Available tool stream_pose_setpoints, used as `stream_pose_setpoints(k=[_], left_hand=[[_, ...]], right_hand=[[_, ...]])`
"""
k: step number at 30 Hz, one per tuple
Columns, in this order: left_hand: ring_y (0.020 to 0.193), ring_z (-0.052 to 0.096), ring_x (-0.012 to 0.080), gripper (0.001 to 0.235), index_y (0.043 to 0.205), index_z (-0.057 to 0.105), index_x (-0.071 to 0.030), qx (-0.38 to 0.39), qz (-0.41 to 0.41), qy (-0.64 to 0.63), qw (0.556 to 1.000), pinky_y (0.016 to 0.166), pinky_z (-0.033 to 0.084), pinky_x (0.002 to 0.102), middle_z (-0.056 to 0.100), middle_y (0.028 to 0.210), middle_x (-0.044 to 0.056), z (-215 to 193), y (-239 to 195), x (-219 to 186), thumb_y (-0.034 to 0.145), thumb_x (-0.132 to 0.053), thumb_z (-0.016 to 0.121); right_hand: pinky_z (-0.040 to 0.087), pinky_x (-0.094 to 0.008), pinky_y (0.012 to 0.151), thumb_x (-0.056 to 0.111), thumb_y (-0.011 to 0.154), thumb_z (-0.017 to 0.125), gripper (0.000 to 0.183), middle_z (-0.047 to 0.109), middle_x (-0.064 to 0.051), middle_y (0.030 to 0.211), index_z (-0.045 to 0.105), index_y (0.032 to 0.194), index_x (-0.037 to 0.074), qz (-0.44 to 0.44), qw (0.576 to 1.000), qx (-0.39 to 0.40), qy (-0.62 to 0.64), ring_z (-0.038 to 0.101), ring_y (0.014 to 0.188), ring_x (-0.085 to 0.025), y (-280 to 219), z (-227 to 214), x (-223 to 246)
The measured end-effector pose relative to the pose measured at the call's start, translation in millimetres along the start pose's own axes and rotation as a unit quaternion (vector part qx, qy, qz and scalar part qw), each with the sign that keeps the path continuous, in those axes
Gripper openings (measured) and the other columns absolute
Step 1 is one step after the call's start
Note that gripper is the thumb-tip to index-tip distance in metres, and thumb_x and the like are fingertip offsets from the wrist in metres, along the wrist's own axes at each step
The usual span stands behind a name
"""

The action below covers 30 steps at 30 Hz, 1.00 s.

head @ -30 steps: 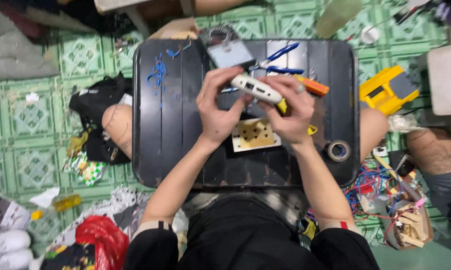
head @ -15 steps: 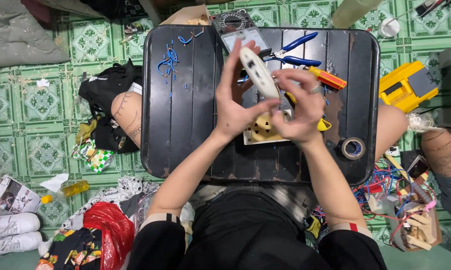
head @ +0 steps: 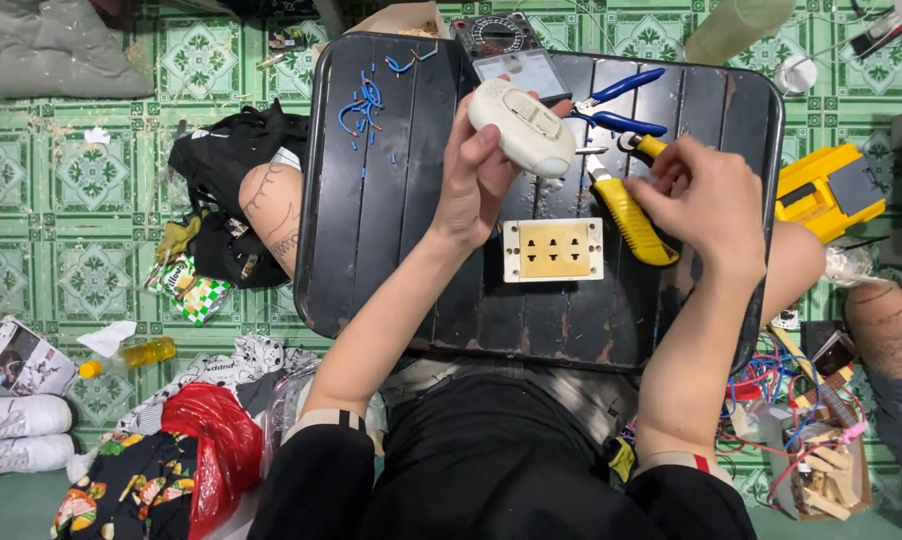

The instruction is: The person sits on the floor and uses a screwdriver to tighten screws on a white electrical socket. They then use a utility knife to cut and strip wires connected to the socket and a white plastic housing. The person manipulates the wires and components on a black lap desk.

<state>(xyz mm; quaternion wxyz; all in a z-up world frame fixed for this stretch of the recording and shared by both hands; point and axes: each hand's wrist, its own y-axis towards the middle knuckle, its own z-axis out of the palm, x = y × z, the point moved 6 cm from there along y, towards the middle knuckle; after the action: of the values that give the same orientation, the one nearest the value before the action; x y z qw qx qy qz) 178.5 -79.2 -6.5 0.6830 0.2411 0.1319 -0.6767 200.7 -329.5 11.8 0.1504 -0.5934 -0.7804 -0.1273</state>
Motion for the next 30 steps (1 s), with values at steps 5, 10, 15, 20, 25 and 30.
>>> stream_pose_setpoints(k=[5, 10, 15, 20, 25, 30], left_hand=[[0.134, 0.053, 0.0521, 0.073, 0.14, 0.045, -0.001, -0.019, -0.045, -0.099, 0.994, 0.106, 0.053, 0.054, 0.058, 0.137, 0.027, -4.7, 3.9, 7.9, 0.092, -0.041, 0.082], [0.125, 0.058, 0.0541, 0.096, 0.144, 0.041, 0.004, -0.096, -0.076, -0.151, 0.981, 0.105, 0.055, 0.053, 0.058, 0.132, 0.031, -10.0, 4.4, 6.5, 0.079, -0.048, 0.088], [0.13, 0.055, 0.0512, 0.095, 0.15, 0.04, 0.002, -0.084, -0.097, -0.165, 0.978, 0.109, 0.05, 0.054, 0.055, 0.14, 0.032, -12.8, 3.2, 6.5, 0.084, -0.055, 0.079], [0.127, 0.056, 0.0494, 0.095, 0.151, 0.039, -0.001, -0.084, -0.09, -0.169, 0.978, 0.109, 0.051, 0.056, 0.055, 0.139, 0.033, -13.8, 4.2, 2.5, 0.083, -0.055, 0.079], [0.125, 0.058, 0.0481, 0.096, 0.15, 0.042, -0.001, -0.115, -0.1, -0.152, 0.976, 0.105, 0.054, 0.056, 0.056, 0.138, 0.032, -11.7, 6.2, 0.3, 0.08, -0.057, 0.078], [0.123, 0.06, 0.0408, 0.108, 0.145, 0.048, 0.005, -0.21, -0.134, -0.083, 0.965, 0.105, 0.054, 0.05, 0.059, 0.135, 0.03, -12.8, 3.0, 2.5, 0.064, -0.058, 0.08]], right_hand=[[0.047, -0.046, 0.071, 0.055, 0.079, 0.084, 0.044, 0.071, 0.002, 0.085, 0.066, 0.091, 0.017, 0.104, 0.98, 0.164, -0.045, 0.067, 0.084, -0.025, 1.2, 14.0, 10.4], [0.047, -0.045, 0.075, 0.04, 0.078, 0.087, 0.038, 0.072, 0.001, 0.092, 0.065, 0.097, 0.015, 0.125, 0.971, 0.201, -0.039, 0.066, 0.087, -0.024, 1.3, 25.2, 5.4], [0.04, -0.039, 0.066, 0.014, 0.075, 0.074, 0.025, 0.055, -0.008, 0.071, 0.06, 0.094, 0.007, 0.01, 0.989, 0.125, 0.078, 0.048, 0.065, -0.022, 4.0, 16.2, 10.4], [0.034, -0.029, 0.059, 0.01, 0.078, 0.063, 0.018, 0.052, -0.003, 0.076, 0.055, 0.094, 0.007, -0.031, 0.985, 0.024, 0.167, 0.042, 0.066, -0.012, -5.8, -6.4, 10.1], [0.038, -0.025, 0.063, 0.013, 0.092, 0.061, 0.027, 0.056, -0.015, 0.11, 0.043, 0.109, 0.002, -0.122, 0.935, -0.079, 0.324, 0.051, 0.081, -0.017, -9.1, -14.5, 10.2], [0.058, -0.026, 0.055, 0.015, 0.097, 0.064, 0.027, 0.057, -0.015, 0.107, 0.041, 0.105, 0.004, -0.256, 0.821, -0.061, 0.507, 0.064, 0.068, -0.02, -9.6, -0.5, 38.8]])
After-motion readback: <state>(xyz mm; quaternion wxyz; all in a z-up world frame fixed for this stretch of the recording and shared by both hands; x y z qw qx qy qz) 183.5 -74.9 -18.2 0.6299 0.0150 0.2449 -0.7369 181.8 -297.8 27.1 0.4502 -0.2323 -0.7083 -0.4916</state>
